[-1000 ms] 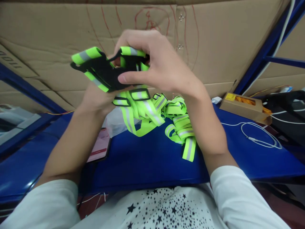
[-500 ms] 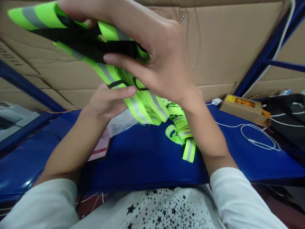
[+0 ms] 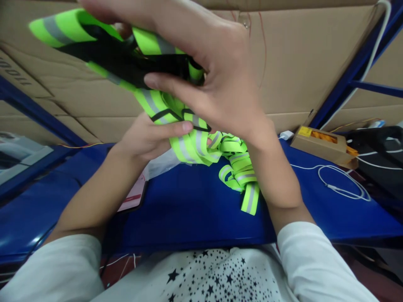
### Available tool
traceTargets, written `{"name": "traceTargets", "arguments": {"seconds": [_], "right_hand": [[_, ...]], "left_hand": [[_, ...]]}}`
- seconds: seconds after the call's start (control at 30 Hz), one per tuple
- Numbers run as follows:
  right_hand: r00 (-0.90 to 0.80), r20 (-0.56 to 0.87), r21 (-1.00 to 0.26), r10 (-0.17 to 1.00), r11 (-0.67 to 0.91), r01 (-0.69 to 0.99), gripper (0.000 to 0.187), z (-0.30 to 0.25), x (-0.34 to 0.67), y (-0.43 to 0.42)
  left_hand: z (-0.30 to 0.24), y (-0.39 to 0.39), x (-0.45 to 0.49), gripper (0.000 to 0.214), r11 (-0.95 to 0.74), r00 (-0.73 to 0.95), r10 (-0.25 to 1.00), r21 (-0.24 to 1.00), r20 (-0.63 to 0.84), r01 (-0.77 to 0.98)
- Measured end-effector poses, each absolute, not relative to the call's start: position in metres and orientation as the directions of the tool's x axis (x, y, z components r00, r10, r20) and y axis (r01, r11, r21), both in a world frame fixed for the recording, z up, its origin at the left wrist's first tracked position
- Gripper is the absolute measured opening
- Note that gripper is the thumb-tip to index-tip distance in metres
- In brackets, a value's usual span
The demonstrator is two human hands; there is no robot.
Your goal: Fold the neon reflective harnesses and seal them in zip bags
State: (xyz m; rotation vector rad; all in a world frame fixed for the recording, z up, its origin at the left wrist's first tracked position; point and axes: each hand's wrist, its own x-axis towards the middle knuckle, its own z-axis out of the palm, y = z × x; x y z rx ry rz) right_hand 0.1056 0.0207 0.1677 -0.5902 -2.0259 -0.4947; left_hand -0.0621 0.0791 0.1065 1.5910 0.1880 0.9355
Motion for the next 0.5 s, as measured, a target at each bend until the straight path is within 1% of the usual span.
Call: {"name": "traceTargets", "arguments": {"seconds": [0.07,0.13,0.2,0.23,0.3,0.33,0.43,0.5], "right_hand": [[-0.434,0.851,0.053,0.295,0.775,0.63,0.05,0.17,0.113,0.014],[-0.493,0.777,0.006,0.391,0.779,0.628,0.052,0.173,0.122,0.011],[-0.54,0.707,-0.049,0.456,0.794,0.606,0.043,0.175,0.13,0.01],[-0.545,0.699,-0.074,0.463,0.805,0.589,0.037,0.176,0.132,0.011],[-0.551,0.734,-0.066,0.397,0.849,0.524,0.031,0.174,0.132,0.015],[-0.555,0.756,-0.039,0.346,0.871,0.489,0.033,0.172,0.13,0.017],[-0.565,0.796,0.064,0.215,0.899,0.433,0.048,0.169,0.124,0.023],[-0.567,0.795,0.097,0.218,0.876,0.472,0.056,0.169,0.122,0.024]], "left_hand": [[0.104,0.083,-0.063,0.033,-0.275,0.687,0.574,0.895,0.446,-0.351],[0.102,0.085,-0.064,0.033,-0.279,0.727,0.552,0.912,0.408,-0.3],[0.101,0.085,-0.065,0.03,-0.272,0.763,0.53,0.926,0.37,-0.261],[0.102,0.085,-0.066,0.028,-0.253,0.771,0.527,0.932,0.358,-0.261],[0.104,0.083,-0.067,0.027,-0.186,0.769,0.528,0.933,0.36,-0.308],[0.105,0.083,-0.068,0.028,-0.158,0.758,0.526,0.92,0.387,-0.36],[0.107,0.082,-0.066,0.043,-0.127,0.716,0.485,0.851,0.502,-0.51],[0.107,0.081,-0.062,0.059,-0.102,0.712,0.449,0.823,0.539,-0.559]]}}
